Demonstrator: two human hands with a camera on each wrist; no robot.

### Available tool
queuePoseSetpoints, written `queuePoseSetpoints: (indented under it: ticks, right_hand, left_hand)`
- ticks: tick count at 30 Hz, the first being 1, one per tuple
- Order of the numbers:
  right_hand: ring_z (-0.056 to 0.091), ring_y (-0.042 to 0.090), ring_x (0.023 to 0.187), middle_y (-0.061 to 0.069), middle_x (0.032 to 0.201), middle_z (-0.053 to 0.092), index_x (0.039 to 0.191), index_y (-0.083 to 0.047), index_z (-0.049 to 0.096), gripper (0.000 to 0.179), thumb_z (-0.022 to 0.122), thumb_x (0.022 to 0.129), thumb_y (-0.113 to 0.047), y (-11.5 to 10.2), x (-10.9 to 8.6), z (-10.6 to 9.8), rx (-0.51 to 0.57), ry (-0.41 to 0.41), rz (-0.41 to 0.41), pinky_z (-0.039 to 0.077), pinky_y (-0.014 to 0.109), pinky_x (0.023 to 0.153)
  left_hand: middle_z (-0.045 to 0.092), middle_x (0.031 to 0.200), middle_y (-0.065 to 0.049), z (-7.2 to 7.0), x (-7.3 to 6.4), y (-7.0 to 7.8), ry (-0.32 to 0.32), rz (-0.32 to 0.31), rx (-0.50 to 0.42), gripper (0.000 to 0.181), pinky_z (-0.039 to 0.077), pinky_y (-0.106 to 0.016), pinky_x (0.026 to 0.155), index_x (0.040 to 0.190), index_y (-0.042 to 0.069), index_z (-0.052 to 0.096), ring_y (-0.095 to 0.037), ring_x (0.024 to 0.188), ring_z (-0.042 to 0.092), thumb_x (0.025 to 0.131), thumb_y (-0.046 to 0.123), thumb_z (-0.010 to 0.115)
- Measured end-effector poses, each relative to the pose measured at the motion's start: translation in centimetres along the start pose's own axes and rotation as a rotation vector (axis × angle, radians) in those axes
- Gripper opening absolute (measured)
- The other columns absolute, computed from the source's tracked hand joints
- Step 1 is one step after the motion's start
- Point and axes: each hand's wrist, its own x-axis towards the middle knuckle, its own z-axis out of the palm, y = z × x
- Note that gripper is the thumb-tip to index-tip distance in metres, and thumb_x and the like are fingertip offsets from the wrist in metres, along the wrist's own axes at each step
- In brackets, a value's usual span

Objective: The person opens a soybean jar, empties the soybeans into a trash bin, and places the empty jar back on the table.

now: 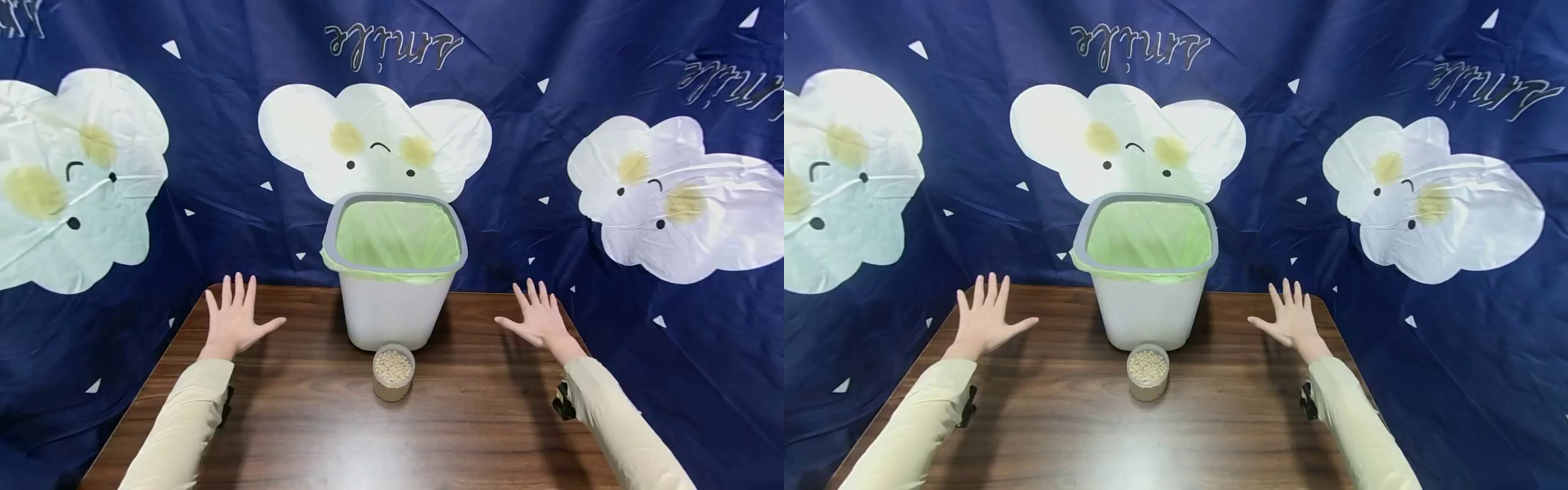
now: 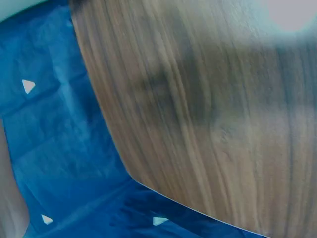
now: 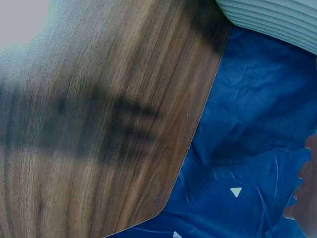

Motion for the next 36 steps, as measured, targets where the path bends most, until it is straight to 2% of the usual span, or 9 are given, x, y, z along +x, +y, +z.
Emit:
queuePoseSetpoints:
  ticks: [5, 11, 18, 24, 32, 36]
  right_hand:
    - [0.001, 0.048, 0.132, 0.03, 0.146, 0.007, 0.144, -0.002, 0.02, 0.095, 0.049, 0.079, -0.065, -0.6, -0.2, -0.1, 0.029, -0.004, -0.029, 0.006, 0.062, 0.103]
    - [0.007, 0.047, 0.132, 0.028, 0.146, 0.011, 0.144, -0.003, 0.021, 0.093, 0.054, 0.078, -0.061, -1.5, -0.2, 0.5, 0.11, 0.01, -0.118, 0.01, 0.06, 0.104]
    - [0.012, 0.044, 0.133, 0.027, 0.146, 0.016, 0.143, -0.003, 0.023, 0.096, 0.061, 0.075, -0.057, -3.3, -0.7, 1.2, 0.196, 0.039, -0.224, 0.013, 0.057, 0.105]
    - [0.02, 0.039, 0.133, 0.021, 0.144, 0.026, 0.143, -0.002, 0.024, 0.099, 0.068, 0.071, -0.054, -5.1, -1.7, 1.9, 0.262, 0.088, -0.307, 0.02, 0.052, 0.106]
    - [0.026, 0.035, 0.131, 0.016, 0.144, 0.03, 0.142, -0.004, 0.027, 0.097, 0.074, 0.069, -0.046, -7.3, -2.9, 3.3, 0.429, 0.132, -0.318, 0.026, 0.051, 0.103]
    - [0.031, 0.032, 0.13, 0.014, 0.143, 0.033, 0.142, -0.007, 0.029, 0.094, 0.076, 0.068, -0.041, -8.4, -3.5, 4.2, 0.553, 0.153, -0.31, 0.029, 0.05, 0.102]
  left_hand:
    - [0.004, 0.147, -0.029, 0.0, 0.3, 1.1, -0.007, 0.033, -0.001, 0.11, -0.01, -0.064, 0.1, 0.144, -0.002, 0.013, -0.04, 0.135, -0.011, 0.071, 0.071, 0.052]
    - [0.005, 0.147, -0.027, 0.4, 0.2, 1.9, -0.002, 0.058, 0.0, 0.11, -0.009, -0.064, 0.101, 0.144, -0.001, 0.014, -0.039, 0.135, -0.009, 0.07, 0.072, 0.052]
    - [0.009, 0.148, -0.025, 0.9, -0.6, 4.0, 0.039, 0.153, -0.021, 0.11, -0.003, -0.064, 0.102, 0.146, 0.006, 0.012, -0.038, 0.136, -0.005, 0.069, 0.073, 0.051]
    - [0.013, 0.149, -0.021, 1.4, -1.7, 7.0, 0.061, 0.22, -0.111, 0.106, 0.002, -0.063, 0.103, 0.145, 0.007, 0.02, -0.037, 0.137, -0.001, 0.068, 0.071, 0.056]
    - [0.013, 0.149, -0.02, 2.1, -3.4, 10.5, 0.032, 0.284, -0.223, 0.106, 0.007, -0.06, 0.105, 0.144, 0.005, 0.02, -0.036, 0.137, 0.004, 0.068, 0.068, 0.059]
    - [0.019, 0.148, -0.019, 3.0, -4.0, 11.8, 0.051, 0.302, -0.304, 0.105, 0.011, -0.058, 0.105, 0.143, 0.003, 0.023, -0.036, 0.136, 0.011, 0.067, 0.063, 0.064]
